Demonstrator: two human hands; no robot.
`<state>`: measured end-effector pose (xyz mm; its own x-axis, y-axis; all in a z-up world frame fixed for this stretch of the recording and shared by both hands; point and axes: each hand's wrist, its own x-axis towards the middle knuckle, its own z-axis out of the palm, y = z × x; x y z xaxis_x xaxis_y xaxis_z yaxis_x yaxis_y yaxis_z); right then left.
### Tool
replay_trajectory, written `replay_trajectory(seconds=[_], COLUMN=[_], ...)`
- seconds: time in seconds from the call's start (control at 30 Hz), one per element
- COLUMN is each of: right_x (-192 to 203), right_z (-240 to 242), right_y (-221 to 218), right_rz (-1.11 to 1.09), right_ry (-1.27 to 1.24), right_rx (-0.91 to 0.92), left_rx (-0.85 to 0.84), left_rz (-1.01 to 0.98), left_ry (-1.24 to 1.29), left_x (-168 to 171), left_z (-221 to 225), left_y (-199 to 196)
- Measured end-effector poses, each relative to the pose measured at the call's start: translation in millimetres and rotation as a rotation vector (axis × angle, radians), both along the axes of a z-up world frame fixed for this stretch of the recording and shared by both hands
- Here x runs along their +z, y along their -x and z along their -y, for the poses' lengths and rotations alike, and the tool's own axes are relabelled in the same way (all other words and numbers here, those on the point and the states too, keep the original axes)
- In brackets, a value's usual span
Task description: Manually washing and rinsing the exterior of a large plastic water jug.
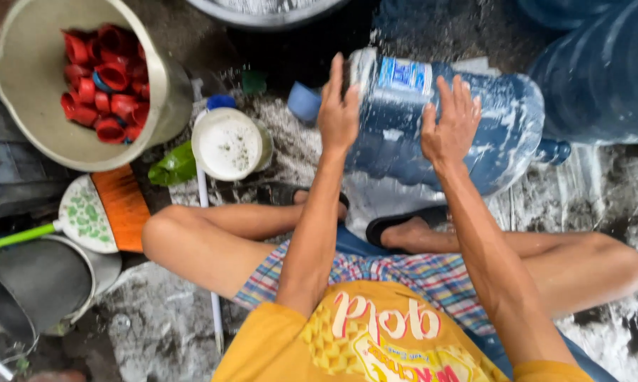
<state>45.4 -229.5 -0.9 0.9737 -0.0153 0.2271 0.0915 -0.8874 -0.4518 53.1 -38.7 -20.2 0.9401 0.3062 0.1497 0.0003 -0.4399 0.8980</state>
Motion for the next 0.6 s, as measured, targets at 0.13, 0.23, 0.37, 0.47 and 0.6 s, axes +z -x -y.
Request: replay_trajectory(seconds=[0.13,0.23,0.37,0.47,0.6], right_x=[12.8,12.0,8.6,9.4,11.3], right_z=[-4.4,-8.6,-7.2,-11.0,-12.4], right_y=[7.9,-1.5,12.4,29.8,31.5], right_rz=[0.009,-0.004,0.002,0.004,0.034], right_ry=[0.007,-0.011,0.022,0.025,0.066], right_rx=[-0.030,-0.036,-0.007,0.004,-0.040], left_rx=[0.071,0.127,-0.063,-0.178,-0.168], left_rz=[-0.375,-0.253,-0.179,-0.366,-0.473], left_ry=[0.236,0.114,-0.038,-0.103,-0.050], left_x=[4.8,3.8,-2.0,-14.0,10.3], left_z=[-7.7,-4.4,-16.3,-21.9,-22.1], left_y=[62.6,78.8,-5.9,-70.4,-63.4])
